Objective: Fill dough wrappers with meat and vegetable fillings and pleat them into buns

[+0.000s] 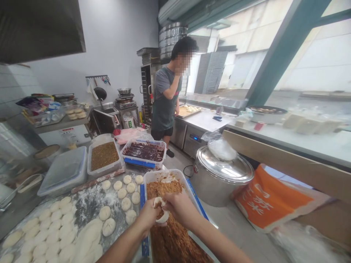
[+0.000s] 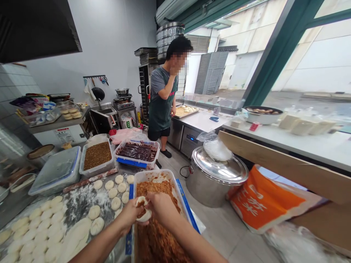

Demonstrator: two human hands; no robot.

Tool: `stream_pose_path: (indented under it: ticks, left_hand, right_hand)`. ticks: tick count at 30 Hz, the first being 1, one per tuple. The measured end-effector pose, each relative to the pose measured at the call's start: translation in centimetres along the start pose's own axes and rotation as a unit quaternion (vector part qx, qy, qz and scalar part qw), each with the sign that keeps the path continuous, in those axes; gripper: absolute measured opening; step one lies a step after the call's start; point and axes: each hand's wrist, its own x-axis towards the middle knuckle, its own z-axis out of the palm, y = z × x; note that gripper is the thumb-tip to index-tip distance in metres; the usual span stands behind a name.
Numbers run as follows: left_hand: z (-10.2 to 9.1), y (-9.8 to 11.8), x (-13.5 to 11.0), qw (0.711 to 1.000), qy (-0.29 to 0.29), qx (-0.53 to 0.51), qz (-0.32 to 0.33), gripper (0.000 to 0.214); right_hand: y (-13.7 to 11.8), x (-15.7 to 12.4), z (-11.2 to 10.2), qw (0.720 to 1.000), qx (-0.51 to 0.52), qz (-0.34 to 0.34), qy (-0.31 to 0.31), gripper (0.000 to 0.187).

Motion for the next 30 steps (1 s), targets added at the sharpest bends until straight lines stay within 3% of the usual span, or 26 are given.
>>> stream_pose_path:
  ticks: [3,7,9,13,16,25,30]
  left_hand:
    - [0.0,0.2,0.1,0.999,-0.032,0.035,0.002,0.026]
    - [-0.5,0.6,0.5,0.997,-0.053,0.058,-0.001,0.022]
    - [-0.8,0.8,0.5,0.997,-0.056,0.049,-0.010,0.028]
    - [-0.7,0.9,-0.1,0.992,-0.067,-0.105,0.005,0.038]
    - [-0.2,0.5,-0.4,0.984,-0.030,-0.171,0.036,0.039]
    - [0.2,-0.7,0.7,0.998,0.023,-0.048,0.044,0.027]
    - [0.1,-0.1,1.0,1.000,0.007,0.020,0.018,0.028]
  right_hand:
    - [-0.5,-0.1,0.0,0.999,-0.034,-0.011,0.012,0.010]
    - [-0.7,0.3,0.0,0.999,-0.047,0.027,0.001,0.019]
    - [-0.4,0.5,0.0,0.999,-0.030,0.035,-0.001,0.013]
    - [0.2,0.5,0.1,0.997,0.019,0.056,0.056,0.011]
    - [0.1,0.3,0.2,0.995,0.037,0.067,0.070,0.013]
    - [-1.4,-0.3,-0.3,0.999,-0.034,-0.014,0.032,0.011]
    - [-0.8,0.2,0.3,0.998,-0.053,0.023,0.023,0.023]
